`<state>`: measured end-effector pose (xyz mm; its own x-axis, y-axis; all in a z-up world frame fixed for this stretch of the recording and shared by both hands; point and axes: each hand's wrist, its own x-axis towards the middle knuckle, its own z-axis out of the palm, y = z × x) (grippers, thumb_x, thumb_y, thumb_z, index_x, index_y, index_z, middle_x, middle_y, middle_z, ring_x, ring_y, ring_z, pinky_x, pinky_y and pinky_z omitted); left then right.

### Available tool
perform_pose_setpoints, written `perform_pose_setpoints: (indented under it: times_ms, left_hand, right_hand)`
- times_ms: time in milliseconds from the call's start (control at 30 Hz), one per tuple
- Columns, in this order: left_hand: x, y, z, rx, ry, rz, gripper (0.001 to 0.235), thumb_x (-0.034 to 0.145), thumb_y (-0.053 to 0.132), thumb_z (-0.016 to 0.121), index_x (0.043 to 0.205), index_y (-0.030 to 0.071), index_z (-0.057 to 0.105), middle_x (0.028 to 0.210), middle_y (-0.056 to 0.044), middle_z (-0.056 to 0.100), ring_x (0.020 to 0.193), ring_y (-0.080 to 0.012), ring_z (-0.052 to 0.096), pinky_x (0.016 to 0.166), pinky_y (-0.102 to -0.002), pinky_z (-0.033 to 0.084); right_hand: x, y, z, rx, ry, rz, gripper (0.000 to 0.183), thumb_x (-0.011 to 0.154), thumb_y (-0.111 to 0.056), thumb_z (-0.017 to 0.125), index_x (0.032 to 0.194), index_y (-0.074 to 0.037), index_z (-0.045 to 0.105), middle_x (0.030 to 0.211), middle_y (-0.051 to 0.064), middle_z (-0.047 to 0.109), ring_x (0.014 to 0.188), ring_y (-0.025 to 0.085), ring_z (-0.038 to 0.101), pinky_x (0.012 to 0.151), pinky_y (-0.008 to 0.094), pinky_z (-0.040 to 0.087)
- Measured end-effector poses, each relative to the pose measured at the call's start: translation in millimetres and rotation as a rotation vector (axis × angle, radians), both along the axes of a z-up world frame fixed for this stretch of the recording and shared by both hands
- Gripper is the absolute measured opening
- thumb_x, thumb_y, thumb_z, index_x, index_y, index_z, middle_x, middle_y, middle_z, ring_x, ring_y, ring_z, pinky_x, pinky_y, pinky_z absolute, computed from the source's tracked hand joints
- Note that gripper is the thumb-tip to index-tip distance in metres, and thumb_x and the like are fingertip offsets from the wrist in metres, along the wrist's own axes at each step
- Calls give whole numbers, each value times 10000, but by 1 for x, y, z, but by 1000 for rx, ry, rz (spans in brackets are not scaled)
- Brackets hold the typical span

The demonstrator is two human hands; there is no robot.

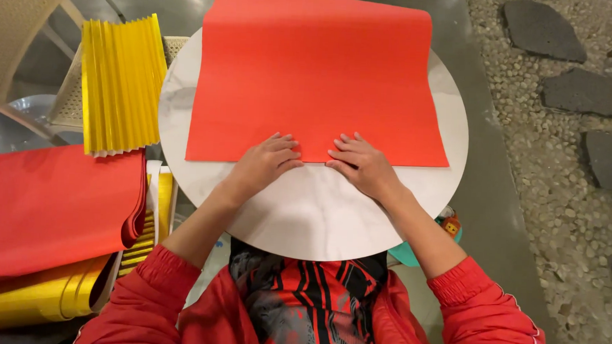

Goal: Folding multiple sheets of colored paper into accordion pleats on a table.

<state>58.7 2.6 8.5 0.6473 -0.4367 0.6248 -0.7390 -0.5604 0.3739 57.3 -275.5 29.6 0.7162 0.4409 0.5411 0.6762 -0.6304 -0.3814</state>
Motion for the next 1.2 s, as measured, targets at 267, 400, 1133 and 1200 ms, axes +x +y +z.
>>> perform_pose_setpoints:
  times_ms: [267,400,1133,1200]
  left_hand:
    - [-10,-1,6,158,-200,125,191,1012,357,671,947,196,751,951,19,753,998,-186,749,941,-323,587]
    - [-4,2,10,114,-59,224,47,993,269,659,980,294,696,830,63,662,866,-165,709,839,-328,588]
    - [7,-6,91,227,343,143,274,874,323,770,1082,147,751,958,-140,767,949,-377,735,826,-503,580]
    - [15,-13,63,235,260,148,224,900,321,747,1062,166,745,925,-110,756,919,-347,734,786,-482,587]
  right_hand:
    - [-13,12,20,-20,-122,-61,140,924,-303,790,959,-171,820,962,45,802,962,209,763,980,328,583]
    - [-5,15,25,-106,-157,-201,203,975,-424,725,870,-254,765,775,-58,745,764,151,734,759,287,603]
    - [23,20,57,-186,149,-211,228,968,-447,692,889,-240,748,758,12,710,825,228,703,784,350,556]
    - [22,18,53,-196,88,-213,221,962,-453,698,886,-250,743,761,-2,703,826,213,695,778,335,555]
